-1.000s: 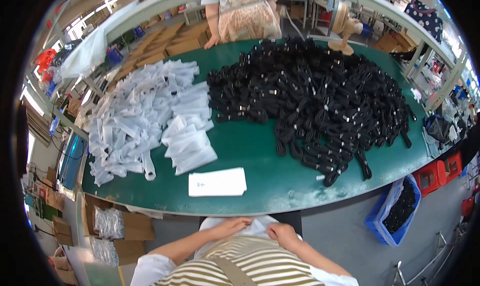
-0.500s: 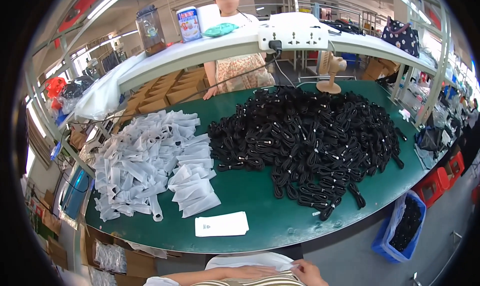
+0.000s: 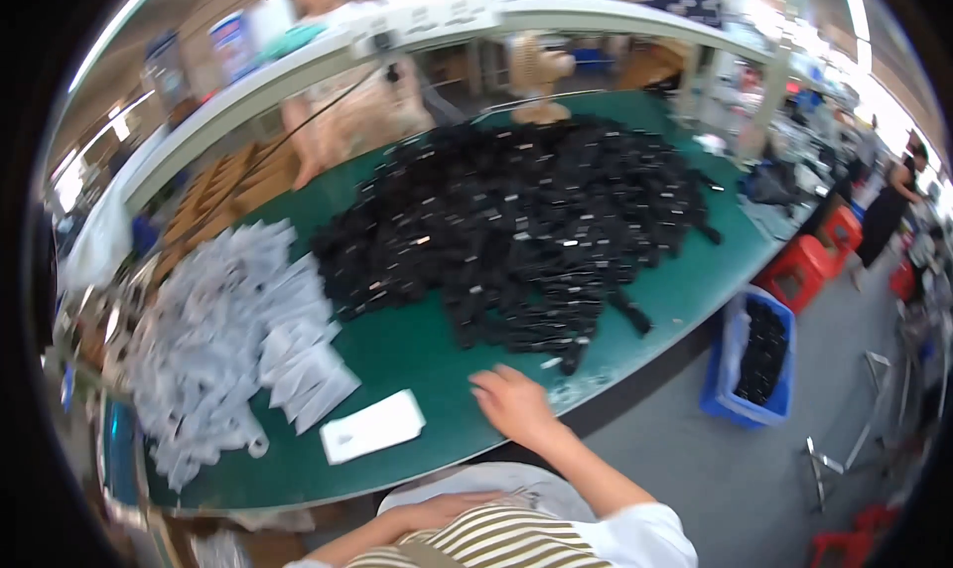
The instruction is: Packaging small black plastic components into white bags at a factory workstation.
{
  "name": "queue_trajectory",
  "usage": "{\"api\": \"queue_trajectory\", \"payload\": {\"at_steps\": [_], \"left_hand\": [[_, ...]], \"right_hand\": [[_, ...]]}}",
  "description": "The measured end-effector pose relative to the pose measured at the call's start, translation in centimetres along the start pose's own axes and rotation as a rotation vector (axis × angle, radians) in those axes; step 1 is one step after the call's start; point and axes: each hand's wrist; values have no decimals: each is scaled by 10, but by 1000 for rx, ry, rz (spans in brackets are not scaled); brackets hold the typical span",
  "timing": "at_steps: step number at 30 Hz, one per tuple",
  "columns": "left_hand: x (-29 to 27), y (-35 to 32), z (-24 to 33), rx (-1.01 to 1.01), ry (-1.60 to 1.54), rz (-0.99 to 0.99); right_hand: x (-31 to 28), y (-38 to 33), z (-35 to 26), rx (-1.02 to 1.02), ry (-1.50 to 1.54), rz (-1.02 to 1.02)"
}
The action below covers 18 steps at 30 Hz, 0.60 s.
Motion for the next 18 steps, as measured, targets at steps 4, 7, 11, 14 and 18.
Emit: {"api": "queue_trajectory", "payload": {"at_steps": [4, 7, 11, 14, 18], "left_hand": [[-57, -34, -48, -682, -1544, 250], [-48, -57, -56, -1030, -1605, 372], [-25, -80, -71, -1095, -981, 285], [-14, -90, -74, -1070, -860, 121], [8, -103, -74, -1073, -890, 135]], "right_hand": [[61, 77, 33, -107, -293, 150], [81, 86, 51, -103, -425, 149], [101, 80, 57, -120, -479, 303], [98, 57, 46, -96, -416, 219], [104, 30, 33, -2, -265, 169]]}}
Point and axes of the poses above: each hand's wrist, its own y-axis towards the middle knuckle, its own x-axis out of the palm, z = x × y, and after that the axes turned 8 degrees about -z, right-handed
